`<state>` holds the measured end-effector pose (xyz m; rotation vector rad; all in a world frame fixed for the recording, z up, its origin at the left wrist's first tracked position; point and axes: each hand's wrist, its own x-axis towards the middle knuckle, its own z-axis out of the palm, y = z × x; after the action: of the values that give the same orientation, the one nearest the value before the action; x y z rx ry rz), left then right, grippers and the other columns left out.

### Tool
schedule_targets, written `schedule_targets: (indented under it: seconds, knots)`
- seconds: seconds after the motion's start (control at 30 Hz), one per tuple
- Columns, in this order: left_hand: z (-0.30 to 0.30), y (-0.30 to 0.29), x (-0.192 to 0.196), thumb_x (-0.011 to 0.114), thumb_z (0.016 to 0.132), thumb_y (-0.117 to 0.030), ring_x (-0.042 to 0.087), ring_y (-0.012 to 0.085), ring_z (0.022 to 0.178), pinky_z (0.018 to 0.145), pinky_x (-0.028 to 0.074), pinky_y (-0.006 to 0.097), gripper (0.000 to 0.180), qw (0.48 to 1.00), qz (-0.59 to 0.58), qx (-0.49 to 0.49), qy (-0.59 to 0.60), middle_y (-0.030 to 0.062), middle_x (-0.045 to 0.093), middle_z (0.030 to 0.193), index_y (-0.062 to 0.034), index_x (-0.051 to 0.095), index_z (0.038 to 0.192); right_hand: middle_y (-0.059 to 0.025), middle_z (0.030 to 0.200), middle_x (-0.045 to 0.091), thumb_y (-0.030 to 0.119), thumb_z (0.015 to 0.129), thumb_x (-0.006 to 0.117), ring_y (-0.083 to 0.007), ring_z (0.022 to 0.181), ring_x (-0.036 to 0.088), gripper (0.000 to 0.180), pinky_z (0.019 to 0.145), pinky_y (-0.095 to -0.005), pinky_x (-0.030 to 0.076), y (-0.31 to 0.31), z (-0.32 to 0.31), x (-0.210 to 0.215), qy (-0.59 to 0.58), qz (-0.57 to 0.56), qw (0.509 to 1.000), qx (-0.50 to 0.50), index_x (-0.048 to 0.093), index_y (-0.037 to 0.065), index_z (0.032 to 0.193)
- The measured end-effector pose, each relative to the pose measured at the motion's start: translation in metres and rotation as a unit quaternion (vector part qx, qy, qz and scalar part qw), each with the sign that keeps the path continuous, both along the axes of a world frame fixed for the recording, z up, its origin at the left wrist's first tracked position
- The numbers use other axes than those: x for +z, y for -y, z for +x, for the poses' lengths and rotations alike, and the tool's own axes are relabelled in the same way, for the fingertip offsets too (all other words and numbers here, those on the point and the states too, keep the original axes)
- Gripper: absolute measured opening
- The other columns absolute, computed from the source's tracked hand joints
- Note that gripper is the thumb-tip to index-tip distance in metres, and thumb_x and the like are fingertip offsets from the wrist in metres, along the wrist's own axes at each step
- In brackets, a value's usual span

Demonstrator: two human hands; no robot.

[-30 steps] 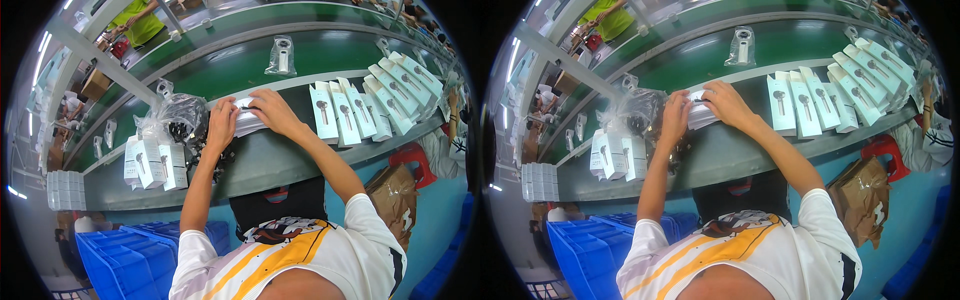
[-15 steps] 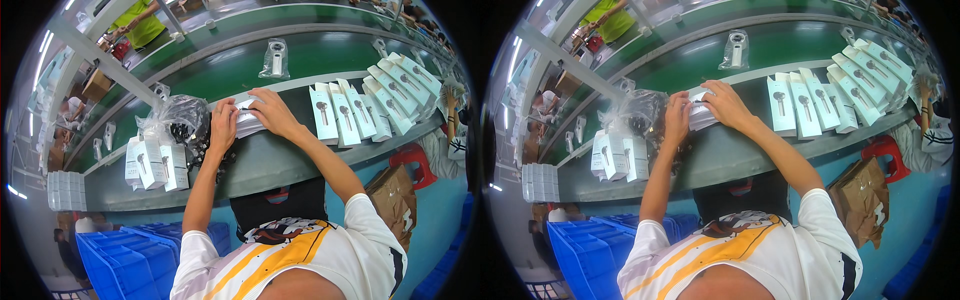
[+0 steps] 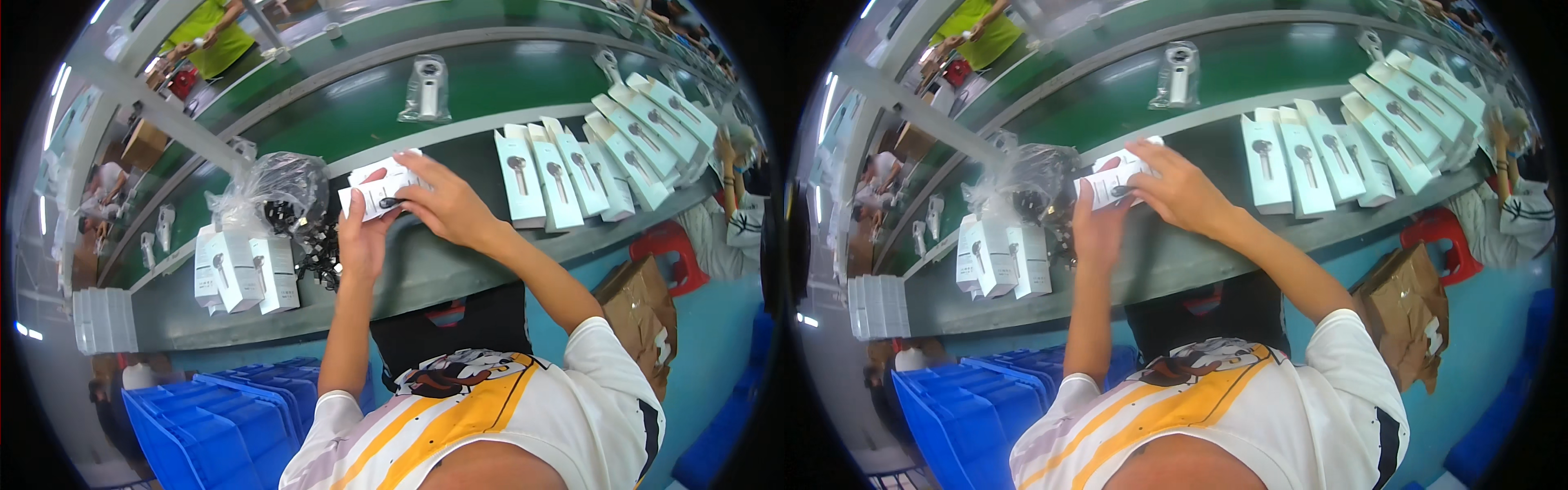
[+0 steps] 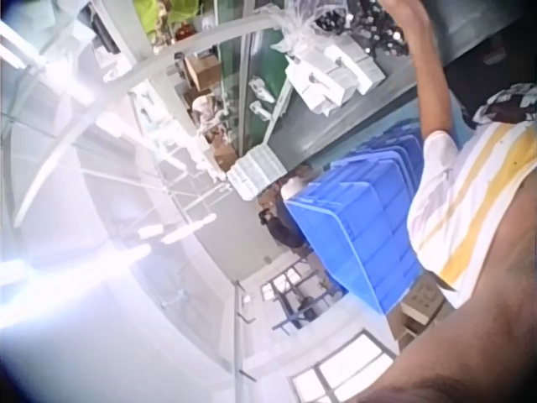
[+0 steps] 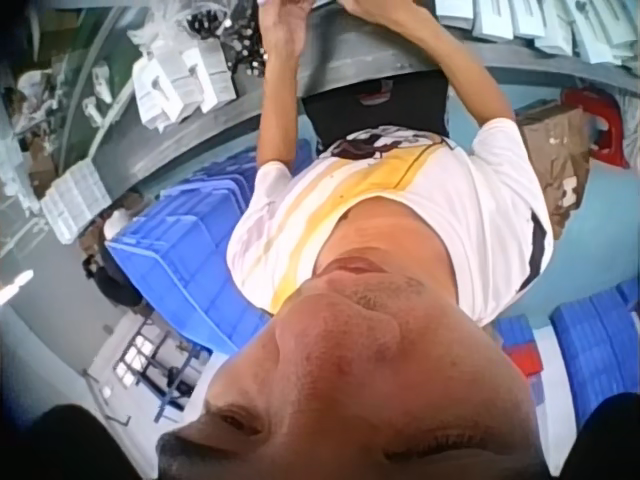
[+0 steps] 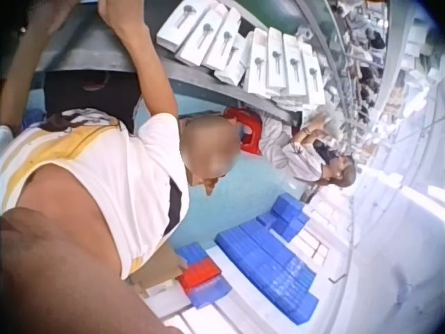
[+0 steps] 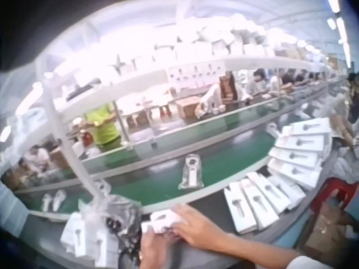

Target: Packaging handheld electronic devices into individual boxes with instruction manuals and accessories.

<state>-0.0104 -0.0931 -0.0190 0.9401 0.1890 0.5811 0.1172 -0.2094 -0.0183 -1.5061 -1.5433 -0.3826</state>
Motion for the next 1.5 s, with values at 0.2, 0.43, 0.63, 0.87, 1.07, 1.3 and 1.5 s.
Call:
schedule_targets:
  seconds: [0.2, 0.43, 0.63, 0.87, 1.07, 1.3, 1.5]
  knots:
    - [0.005, 0.021, -0.006, 0.055, 0.095, -0.024, 0.057, 0.0187, 0.111, 0.090, 0.049, 0.034, 0.045, 0.986, 0.094, -0.042, -0.128, 0.0138, 0.056, 0.125, 0.0023, 0.048, 0.131, -0.0127, 0.112, 0.059, 0.006, 0.082, 0.066, -0.0324, 0.092, 0.061, 0.017, 0.079, -0.0404, 0.051, 0.042, 0.003, -0.013, -0.037, -0.064, 0.997, 0.017, 0.063, 0.004, 0.099]
    - [0.073, 0.093, -0.032, 0.059, 0.086, -0.015, 0.047, 0.0369, 0.120, 0.103, 0.038, 0.043, 0.056, 0.855, 0.503, 0.055, -0.110, 0.0231, 0.045, 0.132, 0.0034, 0.040, 0.135, -0.0060, 0.092, 0.064, 0.005, 0.091, 0.059, -0.0134, 0.086, 0.061, 0.014, 0.072, -0.0262, 0.049, 0.123, 0.054, -0.023, -0.359, 0.077, 0.905, -0.213, 0.065, -0.004, 0.100]
    - [0.148, 0.127, -0.033, 0.067, 0.079, -0.030, 0.047, 0.0472, 0.118, 0.098, 0.042, 0.047, 0.088, 0.741, 0.601, 0.021, -0.300, 0.0388, 0.024, 0.143, 0.0138, 0.022, 0.140, -0.0075, 0.090, 0.064, 0.009, 0.092, 0.061, -0.0118, 0.074, 0.062, 0.023, 0.062, -0.0210, 0.048, 0.140, 0.064, -0.006, -0.534, 0.153, 0.811, -0.184, 0.064, -0.005, 0.109]
    - [0.117, 0.092, -0.034, 0.066, 0.074, -0.027, 0.053, 0.0470, 0.112, 0.092, 0.047, 0.048, 0.094, 0.731, 0.577, -0.029, -0.364, 0.0407, 0.023, 0.143, 0.0141, 0.016, 0.142, -0.0056, 0.093, 0.063, 0.007, 0.090, 0.062, -0.0079, 0.070, 0.056, 0.022, 0.060, -0.0194, 0.042, 0.154, 0.071, -0.021, -0.472, 0.073, 0.864, -0.156, 0.063, -0.003, 0.109]
    - [0.019, 0.079, -0.005, 0.065, 0.075, -0.015, 0.044, 0.0481, 0.121, 0.102, 0.040, 0.046, 0.085, 0.711, 0.642, -0.009, -0.286, 0.0337, 0.026, 0.142, 0.0083, 0.020, 0.143, -0.0031, 0.092, 0.061, 0.004, 0.087, 0.063, -0.0064, 0.075, 0.052, 0.022, 0.065, -0.0202, 0.041, 0.154, 0.084, -0.008, -0.459, 0.000, 0.885, -0.078, 0.063, -0.002, 0.109]
    - [-0.035, 0.069, 0.001, 0.066, 0.072, -0.008, 0.038, 0.0461, 0.127, 0.104, 0.038, 0.045, 0.088, 0.675, 0.686, -0.076, -0.262, 0.0254, 0.022, 0.148, -0.0042, 0.021, 0.148, -0.0034, 0.087, 0.061, 0.009, 0.083, 0.063, -0.0132, 0.077, 0.055, 0.013, 0.067, -0.0262, 0.042, 0.131, 0.082, 0.018, -0.244, -0.206, 0.947, -0.022, 0.066, 0.003, 0.094]
    - [-0.043, 0.050, -0.002, 0.064, 0.068, -0.005, 0.049, 0.0429, 0.113, 0.096, 0.044, 0.045, 0.086, 0.653, 0.713, -0.094, -0.236, 0.0222, 0.025, 0.149, -0.0090, 0.029, 0.146, -0.0053, 0.086, 0.059, 0.006, 0.083, 0.063, -0.0150, 0.081, 0.056, 0.010, 0.066, -0.0255, 0.044, 0.114, 0.049, -0.003, -0.230, -0.265, 0.936, 0.033, 0.064, 0.002, 0.092]
